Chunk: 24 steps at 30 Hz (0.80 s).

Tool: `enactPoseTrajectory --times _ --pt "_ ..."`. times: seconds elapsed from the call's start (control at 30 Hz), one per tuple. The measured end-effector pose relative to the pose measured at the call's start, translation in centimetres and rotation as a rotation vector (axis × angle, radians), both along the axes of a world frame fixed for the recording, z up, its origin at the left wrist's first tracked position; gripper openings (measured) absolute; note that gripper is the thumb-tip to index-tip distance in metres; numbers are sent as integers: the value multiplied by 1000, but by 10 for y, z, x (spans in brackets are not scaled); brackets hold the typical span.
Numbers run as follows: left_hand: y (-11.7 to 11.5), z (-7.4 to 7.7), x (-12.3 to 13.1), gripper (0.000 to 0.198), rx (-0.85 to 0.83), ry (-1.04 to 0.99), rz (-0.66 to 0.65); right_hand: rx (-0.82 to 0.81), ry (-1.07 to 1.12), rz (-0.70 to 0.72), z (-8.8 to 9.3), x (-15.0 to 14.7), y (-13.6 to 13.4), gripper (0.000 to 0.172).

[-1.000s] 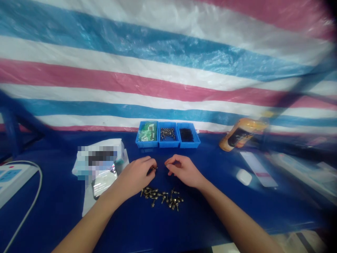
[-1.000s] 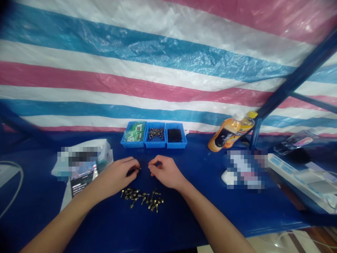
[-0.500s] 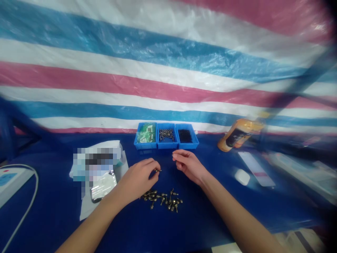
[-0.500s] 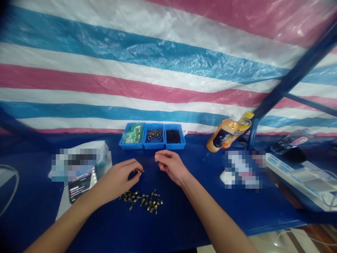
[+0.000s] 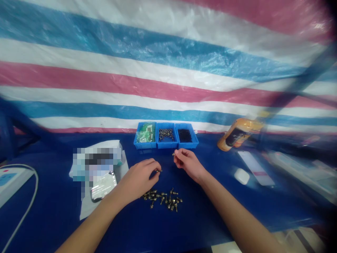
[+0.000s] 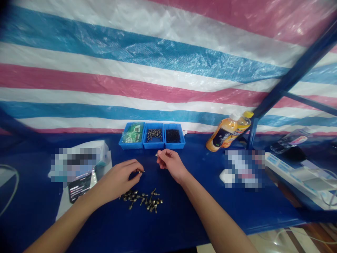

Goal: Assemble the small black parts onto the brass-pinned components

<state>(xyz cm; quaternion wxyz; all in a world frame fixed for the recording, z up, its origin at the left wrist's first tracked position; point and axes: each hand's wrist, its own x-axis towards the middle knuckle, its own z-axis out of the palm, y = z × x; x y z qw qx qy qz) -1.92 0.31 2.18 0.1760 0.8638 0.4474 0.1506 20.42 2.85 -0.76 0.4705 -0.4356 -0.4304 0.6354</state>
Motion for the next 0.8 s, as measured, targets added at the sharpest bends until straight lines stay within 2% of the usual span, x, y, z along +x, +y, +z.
enactPoseTrajectory --times 0.2,0.33,0.47,0.5,0.57,0.63,0.8 --pt "0 -1 0 17 18 -13 -13 17 -147 17 -1 -3 0 47" --pt "-1 0 0 17 8 -11 -12 5 -122 6 -2 -3 1 47" --pt "-2 2 0 16 3 -2 -7 43 -21 -24 0 -5 0 38" --pt "-2 2 1 16 10 -1 -7 41 -6 -17 1 -5 -1 42" --pt "-2 1 1 16 29 -3 -10 19 -34 11 1 -6 -2 54" --pt "-1 1 2 17 45 -10 -11 20 -106 46 2 -7 -4 56" --pt "0 2 3 17 83 -72 -7 188 -269 245 9 -12 -12 35"
